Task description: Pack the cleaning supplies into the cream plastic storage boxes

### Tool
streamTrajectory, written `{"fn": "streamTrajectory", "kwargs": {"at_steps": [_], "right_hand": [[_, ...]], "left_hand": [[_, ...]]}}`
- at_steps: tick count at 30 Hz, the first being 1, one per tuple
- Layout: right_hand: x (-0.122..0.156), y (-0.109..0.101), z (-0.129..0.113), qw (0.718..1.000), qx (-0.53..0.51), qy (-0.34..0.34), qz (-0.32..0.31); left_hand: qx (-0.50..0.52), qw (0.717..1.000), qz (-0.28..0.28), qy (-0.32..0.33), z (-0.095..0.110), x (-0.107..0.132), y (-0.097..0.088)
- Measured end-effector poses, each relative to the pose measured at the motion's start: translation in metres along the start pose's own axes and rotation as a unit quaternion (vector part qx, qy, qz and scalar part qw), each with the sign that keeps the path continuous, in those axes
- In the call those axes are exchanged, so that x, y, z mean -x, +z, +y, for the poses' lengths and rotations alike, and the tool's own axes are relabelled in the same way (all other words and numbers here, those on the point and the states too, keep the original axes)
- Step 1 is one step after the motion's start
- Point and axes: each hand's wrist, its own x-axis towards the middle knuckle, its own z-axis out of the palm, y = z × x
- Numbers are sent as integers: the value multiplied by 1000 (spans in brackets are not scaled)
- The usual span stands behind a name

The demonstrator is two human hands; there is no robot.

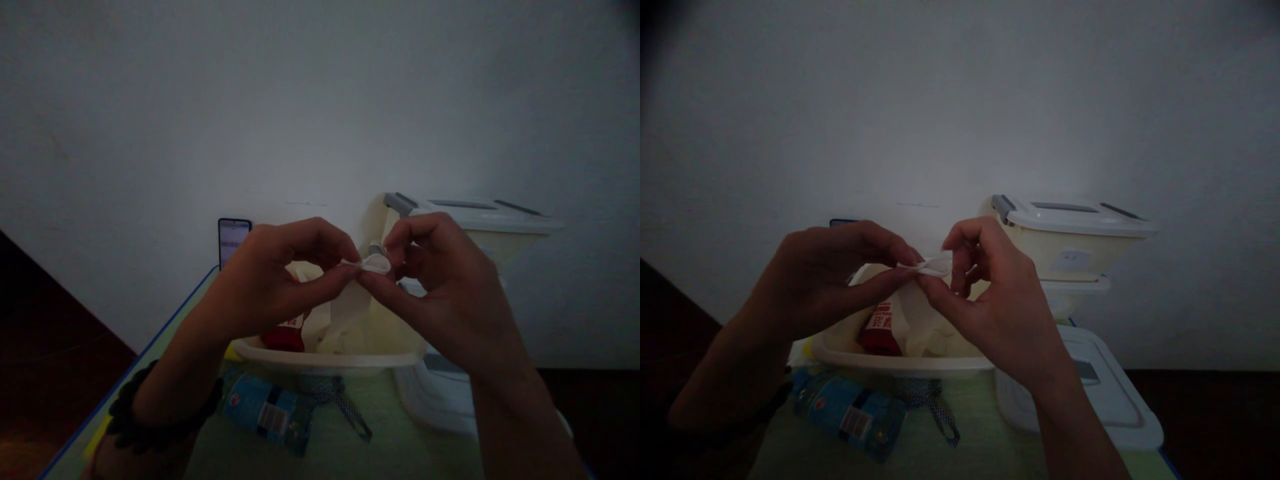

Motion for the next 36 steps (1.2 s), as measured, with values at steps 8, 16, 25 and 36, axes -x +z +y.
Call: {"fn": "streamTrajectory", "kwargs": {"at_steps": [8, 16, 25, 36], "right_hand": [[1, 6, -1, 996, -71, 49, -33], [-1, 14, 3, 995, -64, 43, 69], [-11, 7, 11, 977, -118, 60, 169], [-14, -10, 19, 965, -179, 49, 187]], "left_hand": [[2, 1000, 28, 0, 3, -2, 1], [99, 986, -92, -96, -10, -4, 13], [117, 975, -134, -132, -20, -5, 15], [22, 983, -145, -109, -22, -8, 16]]}}
